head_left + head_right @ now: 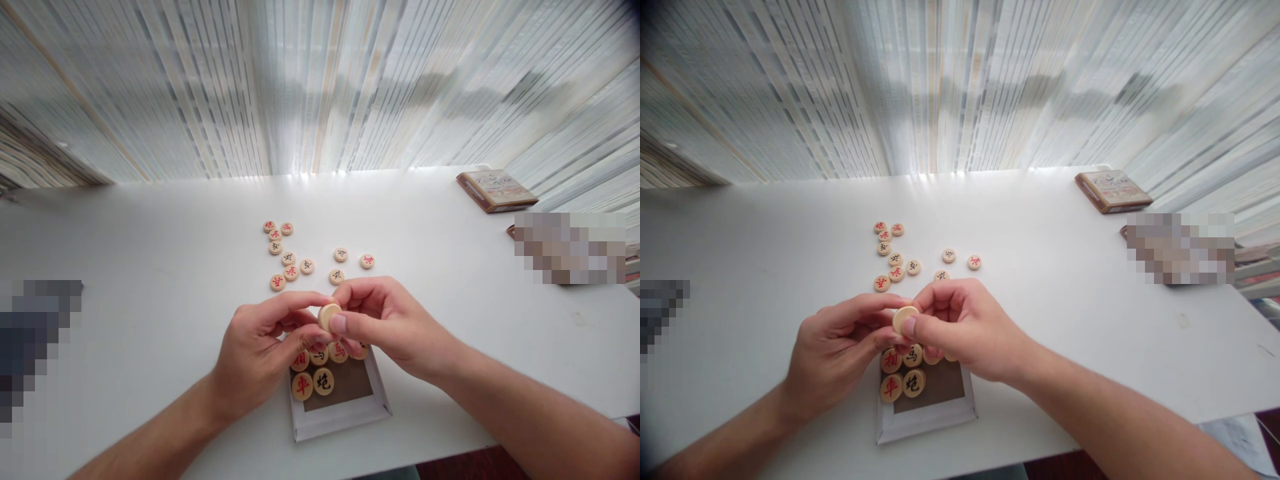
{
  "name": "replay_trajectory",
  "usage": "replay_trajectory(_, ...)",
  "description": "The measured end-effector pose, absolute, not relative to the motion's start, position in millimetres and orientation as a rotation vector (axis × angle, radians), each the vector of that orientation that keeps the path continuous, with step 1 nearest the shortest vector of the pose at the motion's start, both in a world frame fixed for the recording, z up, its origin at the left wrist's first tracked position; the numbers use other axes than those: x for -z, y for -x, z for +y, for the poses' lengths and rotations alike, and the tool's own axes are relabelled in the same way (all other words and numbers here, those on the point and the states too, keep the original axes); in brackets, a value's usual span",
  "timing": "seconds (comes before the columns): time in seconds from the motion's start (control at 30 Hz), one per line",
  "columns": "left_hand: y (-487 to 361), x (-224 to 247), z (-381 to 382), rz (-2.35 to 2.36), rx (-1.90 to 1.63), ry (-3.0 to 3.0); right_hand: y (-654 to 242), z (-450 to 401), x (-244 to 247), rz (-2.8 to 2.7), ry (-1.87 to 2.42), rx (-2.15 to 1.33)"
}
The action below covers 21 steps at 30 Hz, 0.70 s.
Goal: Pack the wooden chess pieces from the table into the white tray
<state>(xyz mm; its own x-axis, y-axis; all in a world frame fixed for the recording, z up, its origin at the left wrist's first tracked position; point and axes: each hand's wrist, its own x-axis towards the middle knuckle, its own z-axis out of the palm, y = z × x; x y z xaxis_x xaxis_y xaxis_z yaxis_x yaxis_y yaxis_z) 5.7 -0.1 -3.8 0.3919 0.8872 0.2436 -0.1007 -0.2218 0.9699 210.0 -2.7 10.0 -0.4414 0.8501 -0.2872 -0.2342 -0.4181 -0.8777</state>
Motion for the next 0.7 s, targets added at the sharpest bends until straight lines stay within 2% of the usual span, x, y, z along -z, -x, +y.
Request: replay_trajectory(0.7,-1.6,6.2,-0.3,0.757,-1.107,-1.697,-209.3,-1.0,-10.1,-0.952,0.987,-2.047)
